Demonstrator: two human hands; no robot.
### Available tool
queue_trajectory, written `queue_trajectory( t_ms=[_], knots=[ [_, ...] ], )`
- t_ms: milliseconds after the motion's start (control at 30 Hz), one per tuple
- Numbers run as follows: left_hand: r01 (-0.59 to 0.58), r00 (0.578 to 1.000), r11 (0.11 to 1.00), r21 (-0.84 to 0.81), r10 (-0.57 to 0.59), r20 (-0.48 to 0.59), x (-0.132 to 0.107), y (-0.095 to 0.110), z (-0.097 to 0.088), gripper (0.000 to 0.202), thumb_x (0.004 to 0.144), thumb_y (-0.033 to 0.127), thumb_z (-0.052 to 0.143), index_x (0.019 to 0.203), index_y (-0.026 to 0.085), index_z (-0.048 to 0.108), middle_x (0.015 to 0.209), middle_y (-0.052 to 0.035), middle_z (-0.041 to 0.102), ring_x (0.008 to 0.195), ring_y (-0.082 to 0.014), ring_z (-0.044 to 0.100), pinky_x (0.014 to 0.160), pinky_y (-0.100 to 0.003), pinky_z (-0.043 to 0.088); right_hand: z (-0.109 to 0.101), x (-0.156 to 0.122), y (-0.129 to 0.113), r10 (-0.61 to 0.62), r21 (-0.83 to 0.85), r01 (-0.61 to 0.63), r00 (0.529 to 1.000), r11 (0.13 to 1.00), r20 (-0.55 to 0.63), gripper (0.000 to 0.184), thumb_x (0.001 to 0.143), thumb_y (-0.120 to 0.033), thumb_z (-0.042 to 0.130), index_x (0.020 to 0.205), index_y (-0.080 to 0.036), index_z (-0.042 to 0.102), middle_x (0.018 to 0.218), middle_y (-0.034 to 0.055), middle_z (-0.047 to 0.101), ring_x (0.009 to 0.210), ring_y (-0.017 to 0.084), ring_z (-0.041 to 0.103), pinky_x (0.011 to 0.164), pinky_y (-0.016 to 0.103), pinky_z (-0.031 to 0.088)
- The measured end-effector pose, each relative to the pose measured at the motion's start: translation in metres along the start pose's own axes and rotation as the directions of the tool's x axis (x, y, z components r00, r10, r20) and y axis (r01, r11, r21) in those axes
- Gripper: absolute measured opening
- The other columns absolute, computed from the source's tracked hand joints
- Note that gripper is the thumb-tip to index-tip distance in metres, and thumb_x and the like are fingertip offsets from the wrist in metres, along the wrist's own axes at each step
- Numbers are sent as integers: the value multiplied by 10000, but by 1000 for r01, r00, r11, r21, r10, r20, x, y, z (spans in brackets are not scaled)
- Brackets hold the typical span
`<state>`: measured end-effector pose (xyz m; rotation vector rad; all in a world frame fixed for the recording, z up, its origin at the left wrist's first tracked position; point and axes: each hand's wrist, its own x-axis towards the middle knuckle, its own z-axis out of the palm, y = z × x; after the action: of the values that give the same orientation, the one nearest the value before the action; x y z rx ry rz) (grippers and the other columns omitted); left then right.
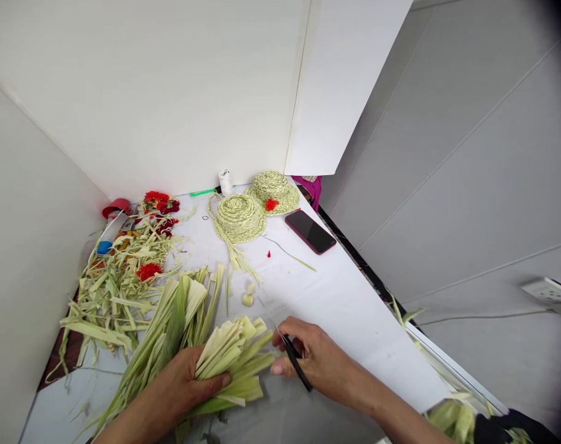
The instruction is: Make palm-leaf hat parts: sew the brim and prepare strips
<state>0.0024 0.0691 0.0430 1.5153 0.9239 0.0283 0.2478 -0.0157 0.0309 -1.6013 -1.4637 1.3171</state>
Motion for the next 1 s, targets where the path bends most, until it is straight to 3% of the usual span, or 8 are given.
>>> queue_trajectory(
  t_ms=[167,367,500,633,733,833,900,1000],
  knots=[
    [-50,984,995,83,63,-169,-1,2,-1,427,734,419,706,1121,238,710,1161,-32,716,1143,-294,598,1026,-348,430,-6,0,-6,44,93,-41,999,995,-29,281,768,-431,708,837,-197,568,666,-49,405,597,99,341,514,225,260],
    [3,944,986,164,51,-325,-4,3,-4,346,771,503,640,933,220,757,995,-44,753,1089,-298,621,991,-338,462,-10,-6,-14,-27,-40,25,999,999,-30,310,746,-451,738,859,-210,578,810,-25,498,656,108,405,577,226,326],
    [-13,957,980,200,70,-282,-8,2,-3,401,838,533,539,867,195,753,876,-63,752,971,-284,654,1048,-362,406,-8,-10,-25,-87,-120,86,996,989,0,316,743,-437,751,921,-226,597,867,-20,521,690,115,463,626,232,370],
    [-77,949,979,189,130,-288,-7,3,0,382,843,493,555,1054,219,717,1039,-57,734,1145,-287,579,1077,-357,371,-6,-14,-37,-133,-146,130,991,981,-5,321,734,-449,758,909,-228,605,875,-18,532,694,120,483,621,237,378],
    [-59,935,981,184,119,-334,-7,2,0,359,831,484,577,1030,221,718,1024,-52,732,1180,-287,553,1068,-348,378,-6,-13,-38,-128,-170,130,991,977,23,320,743,-434,756,968,-252,621,928,-13,551,704,124,500,642,243,393],
    [-24,928,986,167,84,-363,-10,-2,-2,340,832,510,565,892,213,719,891,-48,734,1084,-277,600,983,-306,443,-6,-10,-35,-116,-203,126,992,971,56,356,744,-442,756,1023,-271,616,999,-4,562,793,151,531,699,252,411],
    [-13,934,988,151,67,-352,-12,-5,-3,351,834,528,548,784,211,692,799,-39,715,889,-251,649,817,-263,508,-6,-8,-34,-120,-215,136,989,967,89,387,740,-461,755,1049,-276,613,1027,-1,564,845,165,542,738,258,420],
    [-16,950,985,170,68,-306,-13,-4,-1,379,840,527,532,673,204,640,676,-21,662,653,-198,601,614,-228,494,-4,-5,-36,-139,-210,167,980,963,144,442,729,-507,747,1081,-276,612,1054,1,560,839,159,549,752,258,427]
  ],
)
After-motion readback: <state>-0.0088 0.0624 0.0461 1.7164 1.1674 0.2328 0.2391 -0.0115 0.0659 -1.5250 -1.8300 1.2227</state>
